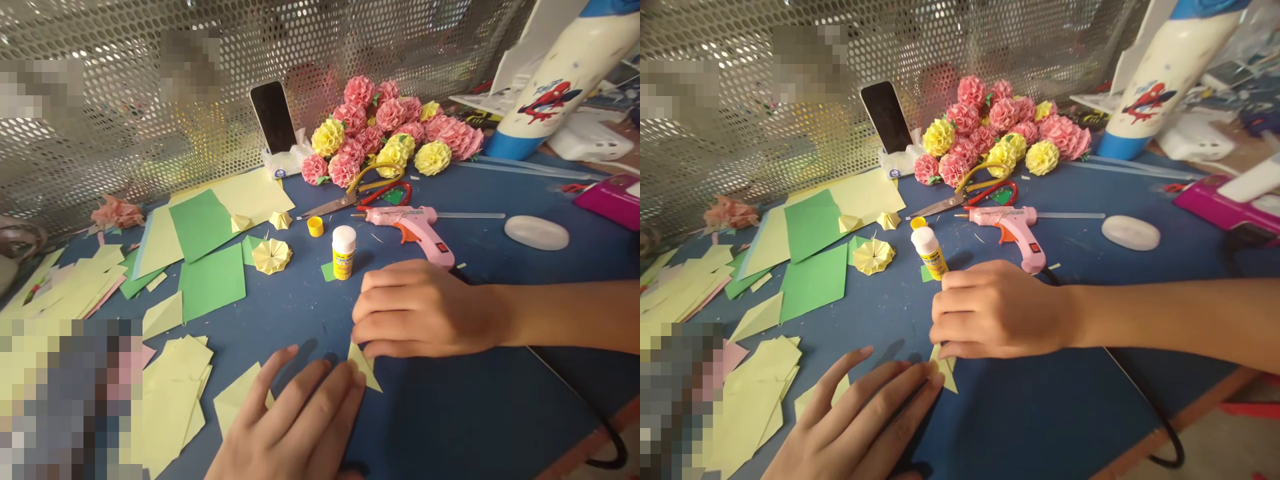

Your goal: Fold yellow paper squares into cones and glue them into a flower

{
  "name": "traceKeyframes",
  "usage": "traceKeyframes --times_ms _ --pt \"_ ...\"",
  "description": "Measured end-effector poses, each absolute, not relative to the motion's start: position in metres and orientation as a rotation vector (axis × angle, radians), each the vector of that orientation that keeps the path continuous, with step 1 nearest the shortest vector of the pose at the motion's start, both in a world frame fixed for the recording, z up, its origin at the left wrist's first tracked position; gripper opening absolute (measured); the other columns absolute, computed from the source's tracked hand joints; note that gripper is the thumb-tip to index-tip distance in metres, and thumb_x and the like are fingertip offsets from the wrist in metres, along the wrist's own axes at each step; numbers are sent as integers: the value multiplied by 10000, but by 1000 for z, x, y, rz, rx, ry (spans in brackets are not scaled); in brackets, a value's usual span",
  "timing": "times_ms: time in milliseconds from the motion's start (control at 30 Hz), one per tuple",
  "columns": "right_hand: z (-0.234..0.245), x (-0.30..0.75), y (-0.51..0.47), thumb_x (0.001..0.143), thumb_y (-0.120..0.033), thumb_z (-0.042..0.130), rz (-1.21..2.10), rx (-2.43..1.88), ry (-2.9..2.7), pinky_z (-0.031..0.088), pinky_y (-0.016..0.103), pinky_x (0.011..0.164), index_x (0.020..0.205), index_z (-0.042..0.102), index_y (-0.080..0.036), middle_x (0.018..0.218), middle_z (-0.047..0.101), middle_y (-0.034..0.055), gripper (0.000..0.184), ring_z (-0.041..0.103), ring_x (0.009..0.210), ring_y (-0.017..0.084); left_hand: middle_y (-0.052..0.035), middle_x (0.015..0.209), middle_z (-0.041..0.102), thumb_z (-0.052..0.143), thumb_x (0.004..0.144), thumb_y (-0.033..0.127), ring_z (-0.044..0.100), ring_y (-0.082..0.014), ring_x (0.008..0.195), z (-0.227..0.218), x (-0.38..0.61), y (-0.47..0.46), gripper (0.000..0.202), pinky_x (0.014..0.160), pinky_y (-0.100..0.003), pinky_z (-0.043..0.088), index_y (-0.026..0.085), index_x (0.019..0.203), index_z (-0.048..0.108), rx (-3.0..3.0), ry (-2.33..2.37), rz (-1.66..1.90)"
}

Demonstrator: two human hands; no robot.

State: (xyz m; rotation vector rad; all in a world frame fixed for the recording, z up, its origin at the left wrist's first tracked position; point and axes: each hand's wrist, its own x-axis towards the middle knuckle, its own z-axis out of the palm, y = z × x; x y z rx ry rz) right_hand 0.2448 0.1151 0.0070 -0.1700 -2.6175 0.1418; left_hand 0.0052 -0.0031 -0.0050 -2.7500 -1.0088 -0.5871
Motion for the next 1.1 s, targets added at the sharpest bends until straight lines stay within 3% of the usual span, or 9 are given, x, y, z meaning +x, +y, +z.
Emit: traceKeyframes --times_ms 100,333,500,667,967,1100 --pt "5 239 106 998 -302 536 332 -285 -2676 433 286 752 977 651 -154 954 643 43 188 528 837 158 -18 1045 724 417 1010 506 602 -163 1051 -6 5 -6 445 1232 -373 108 221 1209 696 -2739 -1073 -567" --pt "4 233 98 1001 -225 525 474 -325 -2661 415 253 714 887 622 -163 884 621 24 162 510 788 139 -12 998 720 452 1012 460 627 -153 967 -9 5 -8 395 1211 -346 147 210 1168 714 -2729 -1158 -682" --pt "5 238 100 1020 -123 402 203 -212 -2698 395 281 676 853 628 -168 856 649 18 284 520 761 143 4 986 732 467 1014 438 644 -143 939 -6 6 -7 369 1200 -341 170 205 1145 721 -2722 -1176 -697" --pt "9 239 101 999 -126 457 -37 -89 -2704 341 291 582 775 618 -179 800 655 -6 281 532 735 139 2 986 732 499 1001 437 648 -143 928 -6 5 -7 362 1197 -345 188 195 1156 718 -2730 -1174 -713" --pt "16 241 94 971 -124 479 -204 -72 -2717 371 328 610 771 671 -175 829 671 33 281 564 780 176 -8 1170 737 486 1013 419 656 -148 1008 -6 4 -8 375 1223 -350 151 152 1139 717 -2747 -1056 -682" --pt "18 243 86 969 -100 426 -183 -113 -2745 355 341 640 744 661 -171 820 661 48 333 536 738 179 -17 1225 714 382 1055 246 650 -143 1040 -2 0 -11 358 1214 -351 189 152 1137 717 -2713 -930 -535"
